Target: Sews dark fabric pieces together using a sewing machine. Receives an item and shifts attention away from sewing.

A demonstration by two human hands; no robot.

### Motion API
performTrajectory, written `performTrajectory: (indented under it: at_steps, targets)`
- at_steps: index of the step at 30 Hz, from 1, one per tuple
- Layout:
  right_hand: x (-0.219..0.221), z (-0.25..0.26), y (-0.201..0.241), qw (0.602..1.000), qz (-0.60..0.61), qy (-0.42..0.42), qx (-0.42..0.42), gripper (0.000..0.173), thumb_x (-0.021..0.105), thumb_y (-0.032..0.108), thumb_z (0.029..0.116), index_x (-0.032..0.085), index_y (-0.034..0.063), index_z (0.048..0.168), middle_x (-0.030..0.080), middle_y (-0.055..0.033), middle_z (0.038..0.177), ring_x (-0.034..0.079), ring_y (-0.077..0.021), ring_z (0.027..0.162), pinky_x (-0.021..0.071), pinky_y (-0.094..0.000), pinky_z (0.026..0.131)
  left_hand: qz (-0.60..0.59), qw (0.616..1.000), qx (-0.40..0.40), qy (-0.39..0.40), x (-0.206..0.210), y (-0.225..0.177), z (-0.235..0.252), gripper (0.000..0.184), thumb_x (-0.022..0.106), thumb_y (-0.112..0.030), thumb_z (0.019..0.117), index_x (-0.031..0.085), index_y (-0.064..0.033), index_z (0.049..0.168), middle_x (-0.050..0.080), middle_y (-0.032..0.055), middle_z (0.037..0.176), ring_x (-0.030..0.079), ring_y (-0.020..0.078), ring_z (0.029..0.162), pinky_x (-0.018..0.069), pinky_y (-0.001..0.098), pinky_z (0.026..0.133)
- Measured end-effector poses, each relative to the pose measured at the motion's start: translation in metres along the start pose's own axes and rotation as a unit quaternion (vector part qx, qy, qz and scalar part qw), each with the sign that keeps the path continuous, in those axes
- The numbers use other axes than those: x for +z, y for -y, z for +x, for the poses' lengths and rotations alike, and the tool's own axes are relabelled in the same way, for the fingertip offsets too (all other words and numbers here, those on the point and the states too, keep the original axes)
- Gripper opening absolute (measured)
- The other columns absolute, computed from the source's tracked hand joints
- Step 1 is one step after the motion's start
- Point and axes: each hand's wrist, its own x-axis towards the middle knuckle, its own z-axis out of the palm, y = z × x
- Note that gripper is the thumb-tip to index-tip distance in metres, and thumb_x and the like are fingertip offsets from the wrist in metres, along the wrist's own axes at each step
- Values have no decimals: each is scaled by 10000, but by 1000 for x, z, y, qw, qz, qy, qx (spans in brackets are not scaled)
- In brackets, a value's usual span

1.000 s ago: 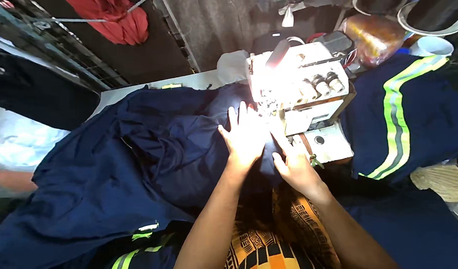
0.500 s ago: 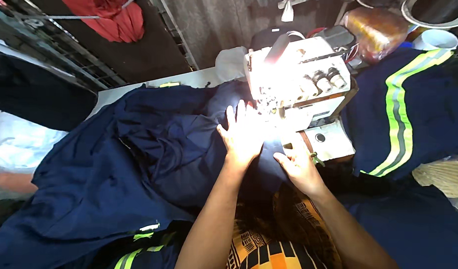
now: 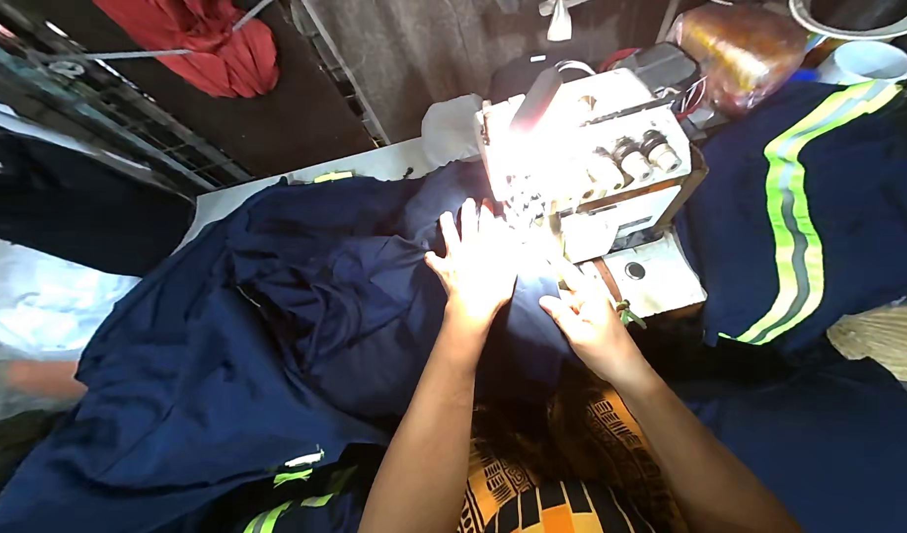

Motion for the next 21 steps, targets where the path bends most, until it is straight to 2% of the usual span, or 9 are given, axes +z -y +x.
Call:
performTrajectory:
  at_steps: [4,6,9,12,15,18,21]
  targets:
    - [1,1,3,1000,-9,-4,6,511,547,175,1032,451,-29,1491,652,-6,800,579,-16,695,507,-199,710,1,1000,2,-5,0,1,4,583,532,-365,1023,425,-168,1562,253,100,1684,185,488,1515,344,788,907]
    - [2,3,5,1000,-1,-12,7,449,561,176,1031,504,-34,1425,653,8,778,605,-11,694,527,-202,708,-2,1000,2,-9,-2,2,7,574,553,-363,1016,451,-160,1543,279,113,1670,209,497,1502,362,790,884]
    - [7,6,8,999,-7,-33,5,337,585,161,1020,583,-60,1275,601,3,761,567,-19,679,504,-206,684,4,1000,-7,4,-7,1,14,605,572,-361,1011,417,-161,1561,282,130,1657,220,511,1488,366,810,867]
    - [11,9,10,998,18,-48,19,474,623,157,1004,481,-42,1409,639,-14,820,597,-21,721,524,-210,725,-2,1000,-16,-2,-7,2,18,589,588,-349,998,446,-147,1533,306,137,1634,243,507,1474,371,813,858]
    - [15,12,10,996,54,-70,15,675,665,128,978,334,-3,1551,686,-44,890,626,-25,749,540,-208,755,-16,999,-44,12,-13,-3,25,500,517,-379,1042,489,-161,1492,326,155,1613,239,515,1471,362,806,875]
    - [20,16,6,991,96,-95,-5,681,691,88,948,349,-17,1528,710,-40,898,673,-29,793,567,-211,784,-16,996,-78,33,-18,-6,36,479,477,-409,1059,503,-158,1466,315,161,1616,224,527,1474,362,786,898]
    - [23,22,0,986,115,-116,-23,640,694,65,939,402,-19,1502,719,-48,931,688,-41,822,580,-219,807,-11,995,-88,42,-19,-7,42,485,470,-375,1056,472,-132,1475,299,164,1614,244,515,1462,385,759,888]
